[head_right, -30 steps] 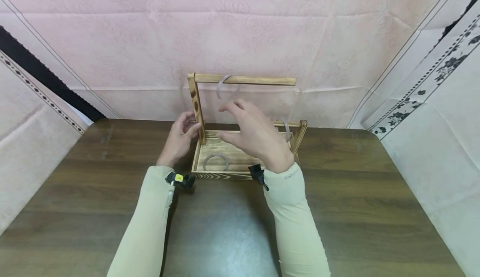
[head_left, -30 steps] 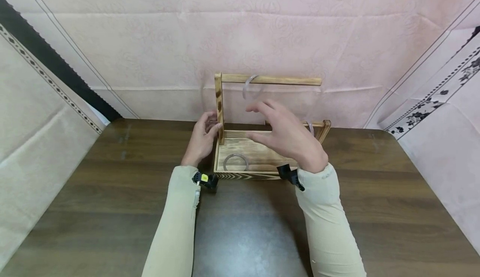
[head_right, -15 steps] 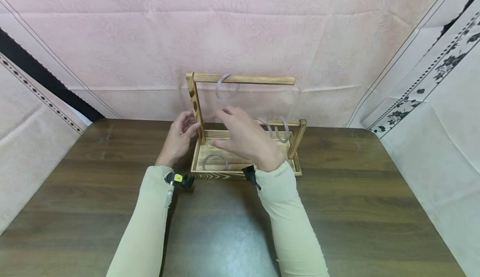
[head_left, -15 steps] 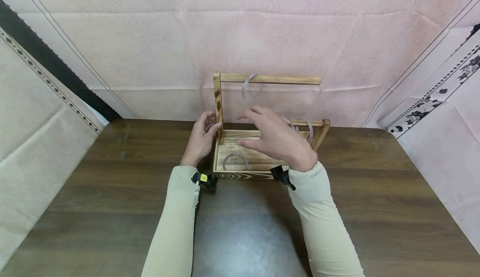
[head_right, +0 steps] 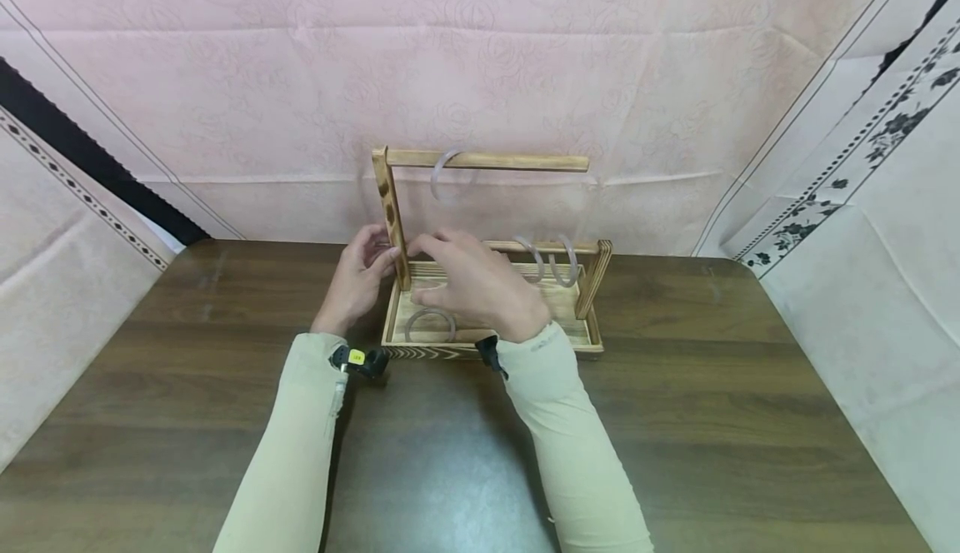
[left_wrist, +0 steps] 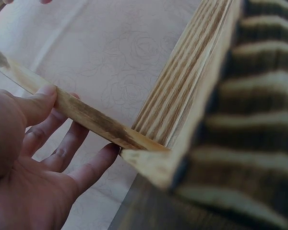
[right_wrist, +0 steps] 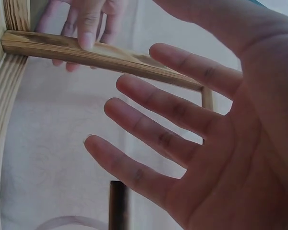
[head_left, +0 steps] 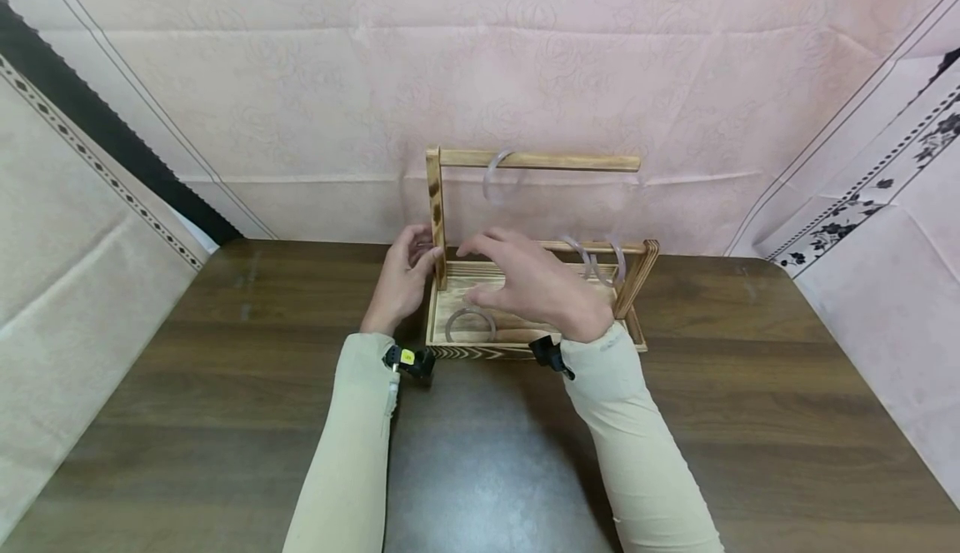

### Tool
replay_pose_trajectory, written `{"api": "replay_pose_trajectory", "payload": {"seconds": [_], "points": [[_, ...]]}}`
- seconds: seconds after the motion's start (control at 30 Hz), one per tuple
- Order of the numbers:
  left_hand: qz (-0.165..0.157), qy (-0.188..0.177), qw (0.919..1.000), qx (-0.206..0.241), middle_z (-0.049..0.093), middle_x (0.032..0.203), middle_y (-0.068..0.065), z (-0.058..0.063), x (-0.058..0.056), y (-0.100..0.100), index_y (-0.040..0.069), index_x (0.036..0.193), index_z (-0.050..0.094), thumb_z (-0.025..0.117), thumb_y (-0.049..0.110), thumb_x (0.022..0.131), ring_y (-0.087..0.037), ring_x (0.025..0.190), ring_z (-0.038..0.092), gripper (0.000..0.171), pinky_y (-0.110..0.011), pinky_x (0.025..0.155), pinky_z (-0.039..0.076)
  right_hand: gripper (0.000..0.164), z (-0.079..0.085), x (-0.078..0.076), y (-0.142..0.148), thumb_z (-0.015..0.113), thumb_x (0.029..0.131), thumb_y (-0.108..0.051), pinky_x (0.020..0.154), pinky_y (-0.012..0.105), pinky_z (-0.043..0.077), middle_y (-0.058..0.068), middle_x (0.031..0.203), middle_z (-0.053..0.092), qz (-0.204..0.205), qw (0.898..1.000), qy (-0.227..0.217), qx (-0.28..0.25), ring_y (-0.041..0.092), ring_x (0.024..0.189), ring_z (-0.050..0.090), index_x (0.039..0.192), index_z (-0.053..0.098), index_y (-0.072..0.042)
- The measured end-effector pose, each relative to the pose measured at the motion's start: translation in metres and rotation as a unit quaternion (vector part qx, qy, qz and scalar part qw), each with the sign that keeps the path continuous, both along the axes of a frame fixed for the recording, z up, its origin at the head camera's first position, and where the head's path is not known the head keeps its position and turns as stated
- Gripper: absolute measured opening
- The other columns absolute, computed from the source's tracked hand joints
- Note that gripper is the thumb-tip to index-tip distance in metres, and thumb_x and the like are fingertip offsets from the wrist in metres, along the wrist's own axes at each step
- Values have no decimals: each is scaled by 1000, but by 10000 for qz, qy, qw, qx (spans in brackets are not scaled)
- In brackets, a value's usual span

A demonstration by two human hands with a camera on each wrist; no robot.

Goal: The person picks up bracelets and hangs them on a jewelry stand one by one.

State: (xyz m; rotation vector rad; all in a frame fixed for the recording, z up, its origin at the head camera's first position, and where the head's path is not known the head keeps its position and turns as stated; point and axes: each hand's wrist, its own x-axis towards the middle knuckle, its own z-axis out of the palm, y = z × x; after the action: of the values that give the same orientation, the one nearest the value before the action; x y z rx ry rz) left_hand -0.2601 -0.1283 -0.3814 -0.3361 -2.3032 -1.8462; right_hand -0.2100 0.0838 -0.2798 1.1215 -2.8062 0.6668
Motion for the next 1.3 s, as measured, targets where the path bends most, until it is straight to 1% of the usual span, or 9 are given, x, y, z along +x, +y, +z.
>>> {"api": "replay_pose_trajectory", "payload": {"seconds": [0.13, 0.3, 0.5, 0.67, 0.87, 1.1, 1.3], "points": [[-12, 2, 10000, -6, 60, 134, -18, 1, 1, 0, 2, 137, 49, 54, 7, 104, -32, 126, 60, 34, -46, 107, 49, 52, -5, -2, -4, 82, 87, -32, 110, 39, 48, 2, 131, 63, -9, 9999, -111, 123, 22, 126, 58, 132, 62, -14], [-48, -38, 10000, 26, 60, 134, -18, 1, 0, -1, 3, 137, 49, 54, 8, 104, -31, 127, 59, 34, -46, 106, 50, 56, -10, -4, -8, 82, 87, -36, 108, 40, 50, 3, 136, 60, -93, 9987, -370, 350, 22, 125, 60, 135, 60, -17], [-31, -95, 9999, 9, 60, 136, -19, 0, 0, -1, 2, 138, 49, 53, 8, 105, -31, 128, 59, 34, -47, 108, 49, 56, -19, -9, -14, 84, 85, -30, 106, 42, 51, 5, 136, 60, -36, 9967, -628, 520, 24, 123, 60, 135, 61, -18], [-55, -77, 9999, 50, 60, 136, -21, 0, -1, -1, 1, 138, 49, 53, 7, 105, -32, 128, 59, 34, -47, 110, 48, 56, -25, -14, -17, 85, 83, -28, 110, 42, 48, 7, 137, 60, 26, 9951, -800, 581, 26, 125, 59, 134, 62, -18], [-90, -54, 9999, 94, 58, 138, -24, -1, -2, -1, 0, 138, 48, 53, 6, 105, -33, 129, 58, 34, -47, 110, 47, 52, -31, -16, -21, 84, 83, -19, 107, 38, 48, 3, 127, 62, 123, 9943, -878, 593, 22, 119, 59, 130, 64, -18], [-115, -70, 9997, 183, 57, 138, -26, -1, -1, -1, 1, 136, 49, 53, 6, 104, -33, 129, 58, 33, -48, 110, 48, 53, -38, -17, -24, 83, 84, -18, 105, 38, 50, 4, 127, 62, 30, 9929, -889, 786, 23, 119, 59, 133, 63, -19], [-118, -104, 9997, 162, 56, 139, -26, -1, -1, -1, 2, 137, 48, 53, 7, 105, -32, 130, 58, 33, -49, 110, 48, 51, -46, -19, -26, 84, 84, -20, 100, 40, 52, 10, 131, 61, 64, 9919, -956, 829, 27, 112, 62, 131, 63, -19]]}}
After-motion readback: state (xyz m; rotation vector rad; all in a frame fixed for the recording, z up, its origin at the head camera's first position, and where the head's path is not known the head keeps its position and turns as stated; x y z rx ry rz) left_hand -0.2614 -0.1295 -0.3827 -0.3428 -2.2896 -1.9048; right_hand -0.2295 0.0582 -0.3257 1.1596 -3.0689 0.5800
